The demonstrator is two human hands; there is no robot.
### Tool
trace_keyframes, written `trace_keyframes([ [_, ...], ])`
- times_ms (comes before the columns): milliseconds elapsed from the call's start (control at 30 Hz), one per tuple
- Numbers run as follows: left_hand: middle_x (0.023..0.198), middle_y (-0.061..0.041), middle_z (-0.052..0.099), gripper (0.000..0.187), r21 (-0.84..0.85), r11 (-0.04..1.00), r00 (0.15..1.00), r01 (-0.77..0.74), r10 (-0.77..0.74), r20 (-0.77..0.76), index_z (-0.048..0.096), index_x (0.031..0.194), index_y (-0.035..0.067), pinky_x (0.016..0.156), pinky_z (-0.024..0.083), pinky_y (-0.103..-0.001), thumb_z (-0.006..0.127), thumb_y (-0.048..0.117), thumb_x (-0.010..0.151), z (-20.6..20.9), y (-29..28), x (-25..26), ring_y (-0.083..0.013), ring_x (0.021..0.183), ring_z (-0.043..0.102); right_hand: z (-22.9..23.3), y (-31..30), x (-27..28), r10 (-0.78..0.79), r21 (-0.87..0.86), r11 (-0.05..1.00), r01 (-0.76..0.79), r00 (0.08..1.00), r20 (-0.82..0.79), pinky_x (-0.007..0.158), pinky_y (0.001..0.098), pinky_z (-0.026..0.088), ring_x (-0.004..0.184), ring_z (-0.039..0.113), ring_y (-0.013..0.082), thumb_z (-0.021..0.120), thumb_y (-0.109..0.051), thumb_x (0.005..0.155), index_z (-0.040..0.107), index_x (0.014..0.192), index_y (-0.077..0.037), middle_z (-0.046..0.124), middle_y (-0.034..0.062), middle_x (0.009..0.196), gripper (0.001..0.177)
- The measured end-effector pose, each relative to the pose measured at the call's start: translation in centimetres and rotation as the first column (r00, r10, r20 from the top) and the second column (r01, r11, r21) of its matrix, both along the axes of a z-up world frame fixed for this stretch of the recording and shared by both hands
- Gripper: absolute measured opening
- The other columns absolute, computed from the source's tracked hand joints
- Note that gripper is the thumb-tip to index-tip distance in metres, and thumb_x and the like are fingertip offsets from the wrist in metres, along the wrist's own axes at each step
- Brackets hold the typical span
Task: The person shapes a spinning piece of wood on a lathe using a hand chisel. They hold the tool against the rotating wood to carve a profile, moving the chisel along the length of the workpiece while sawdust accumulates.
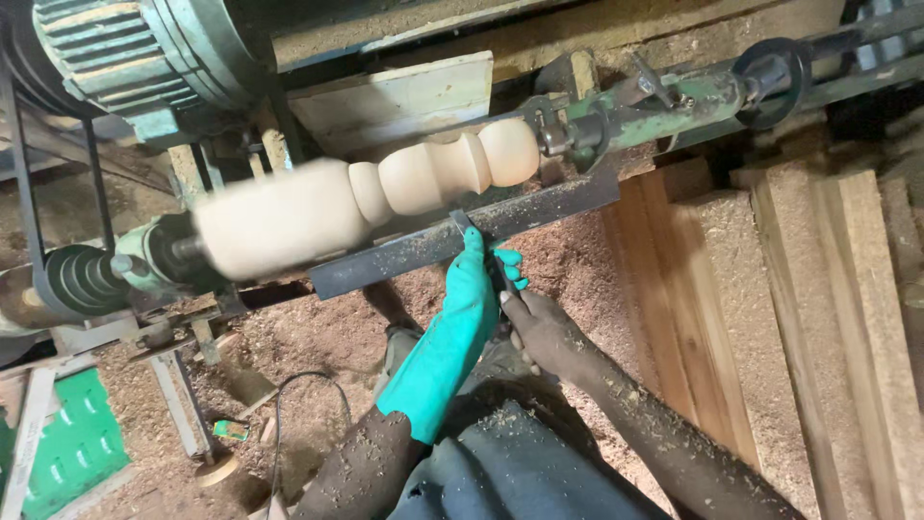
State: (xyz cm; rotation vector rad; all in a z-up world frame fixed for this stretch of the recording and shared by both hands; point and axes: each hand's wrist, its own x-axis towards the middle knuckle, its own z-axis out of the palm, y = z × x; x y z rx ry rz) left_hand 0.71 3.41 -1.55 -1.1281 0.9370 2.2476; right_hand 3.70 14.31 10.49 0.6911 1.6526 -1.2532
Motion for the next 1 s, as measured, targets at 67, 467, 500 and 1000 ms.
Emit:
trace_keyframes([
  [67, 0.079, -0.014, 0.07, 0.06, 0.008, 1.0, 1.0, 0.016, -0.016, 0.016, 0.064, 0.101, 0.0, 0.056, 0.059, -0.043, 0.047, 0.057, 0.103, -0.2, 0.1, -0.2, -0.0237, 0.059, 0.062, 0.3, -0.1, -0.2, -0.042, -0.014, 0.999, 0.042, 0.999, 0.012, 0.035, 0.0314, 0.036, 0.041, 0.041, 0.0117, 0.045, -0.043, 0.105, 0.055, 0.097, -0.009, 0.047, 0.0001, 0.06, 0.036],
  [467, 0.075, -0.008, 0.067, 0.06, 0.101, 0.938, 0.942, 0.333, -0.325, -0.088, 0.07, 0.113, 0.001, 0.058, 0.055, -0.038, 0.045, 0.056, 0.104, 1.2, -4.2, -0.8, -0.0201, 0.06, 0.061, -0.3, -5.1, 3.0, -0.062, 0.1, 0.992, 0.07, 0.994, -0.088, 0.043, 0.0282, 0.043, 0.043, 0.054, 0.0128, 0.04, -0.044, 0.105, 0.055, 0.108, -0.015, 0.053, 0.0037, 0.055, 0.033],
  [500, 0.076, -0.008, 0.067, 0.06, 0.098, 0.943, 0.946, 0.318, -0.308, -0.107, 0.07, 0.115, 0.002, 0.058, 0.055, -0.037, 0.046, 0.055, 0.105, 1.3, -4.0, -0.6, -0.0198, 0.061, 0.061, -0.8, -5.1, 3.3, -0.163, -0.002, 0.987, 0.163, 0.98, -0.112, 0.041, 0.0299, 0.042, 0.043, 0.051, 0.0138, 0.042, -0.043, 0.104, 0.055, 0.105, -0.013, 0.051, 0.0031, 0.056, 0.034],
  [1000, 0.082, -0.013, 0.071, 0.055, 0.073, 0.994, 0.991, -0.086, 0.093, -0.094, 0.063, 0.11, -0.001, 0.061, 0.059, -0.044, 0.045, 0.05, 0.106, -0.9, 0.1, 1.1, -0.0236, 0.063, 0.065, 1.1, 1.3, -0.8, 0.244, 0.039, 0.97, -0.242, 0.966, -0.083, 0.039, 0.0316, 0.042, 0.043, 0.05, 0.0144, 0.043, -0.046, 0.106, 0.054, 0.095, -0.006, 0.052, 0.0018, 0.061, 0.043],
])
